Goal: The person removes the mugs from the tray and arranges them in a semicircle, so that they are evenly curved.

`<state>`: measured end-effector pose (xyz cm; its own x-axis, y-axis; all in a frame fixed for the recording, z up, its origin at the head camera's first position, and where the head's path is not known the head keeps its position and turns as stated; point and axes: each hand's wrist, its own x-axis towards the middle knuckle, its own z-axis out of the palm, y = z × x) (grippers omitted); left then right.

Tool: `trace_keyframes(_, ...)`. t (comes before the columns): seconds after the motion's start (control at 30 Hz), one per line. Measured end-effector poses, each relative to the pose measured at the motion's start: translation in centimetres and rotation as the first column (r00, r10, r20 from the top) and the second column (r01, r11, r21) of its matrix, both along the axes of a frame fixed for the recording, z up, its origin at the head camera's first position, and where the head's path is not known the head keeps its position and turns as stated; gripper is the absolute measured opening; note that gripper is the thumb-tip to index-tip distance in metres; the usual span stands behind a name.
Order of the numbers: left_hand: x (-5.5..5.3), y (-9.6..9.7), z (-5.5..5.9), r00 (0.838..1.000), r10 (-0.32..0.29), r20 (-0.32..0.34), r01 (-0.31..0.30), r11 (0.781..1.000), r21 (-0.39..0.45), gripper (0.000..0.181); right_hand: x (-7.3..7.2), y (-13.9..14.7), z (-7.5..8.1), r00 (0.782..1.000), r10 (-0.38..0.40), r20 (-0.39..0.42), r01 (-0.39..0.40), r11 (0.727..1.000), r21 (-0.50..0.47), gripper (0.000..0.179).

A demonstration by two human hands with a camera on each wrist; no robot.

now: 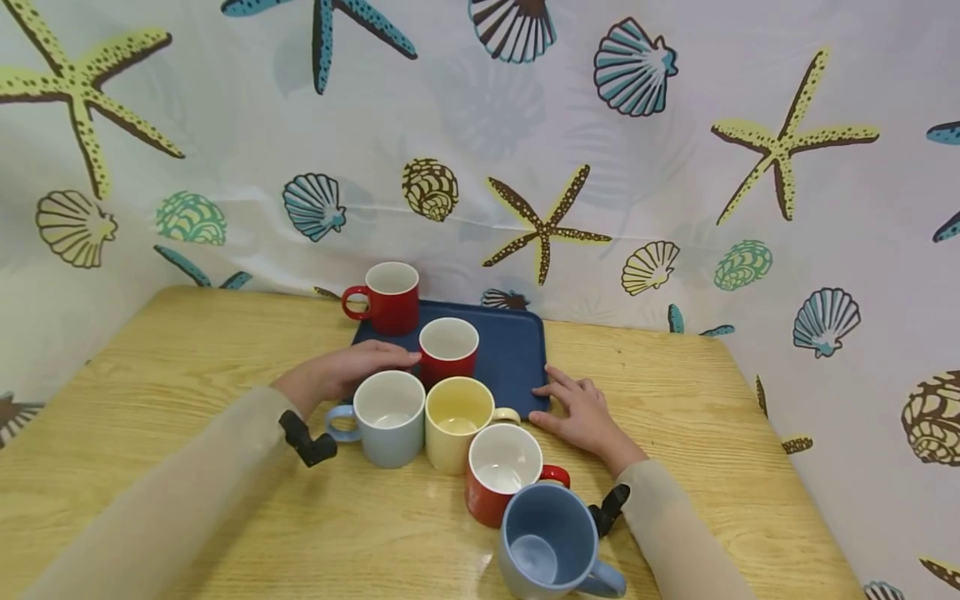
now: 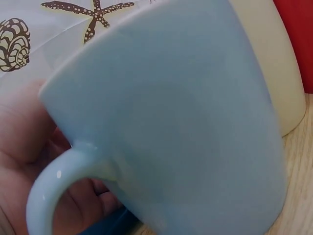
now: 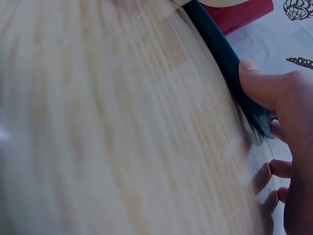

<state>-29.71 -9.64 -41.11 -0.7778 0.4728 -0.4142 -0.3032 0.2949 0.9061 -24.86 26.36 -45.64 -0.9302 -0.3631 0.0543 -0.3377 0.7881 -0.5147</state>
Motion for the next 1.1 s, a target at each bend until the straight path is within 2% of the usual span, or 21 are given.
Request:
trace_keyframes(0.27,-0.1,0.0,-0.2,0.999,0.031,0.027,-0.032,0.999,0.033,0.044,0.0,0.3,-0.3,1.000,-0.008,0.001,0.008,1.000,0.006,0.051)
trace_keyframes(0.53,-0.3,-0.1,-0.3,0.999,0.049,0.024,-0.050,0.997,0.058,0.041,-0.1,0.7,-0.4,1.000,-0.012,-0.009,0.012,1.000,0.012,0.051)
trace_keyframes(0.8,-0.5,-0.6,0.0,0.993,0.107,0.056,-0.114,0.980,0.165,0.038,-0.1,1.0,-0.4,1.000,-0.011,-0.014,0.011,1.000,0.003,0.049)
trace_keyframes(1.0,-0.2,-2.2,0.3,0.989,0.136,0.055,-0.142,0.979,0.147,0.044,-0.3,0.7,-0.4,1.000,0.003,-0.018,-0.003,1.000,0.002,0.050)
trace_keyframes(1.1,0.0,-3.3,0.3,0.988,0.143,0.060,-0.151,0.976,0.157,0.039,-0.4,0.4,-0.5,1.000,0.004,-0.007,-0.004,1.000,0.014,0.051)
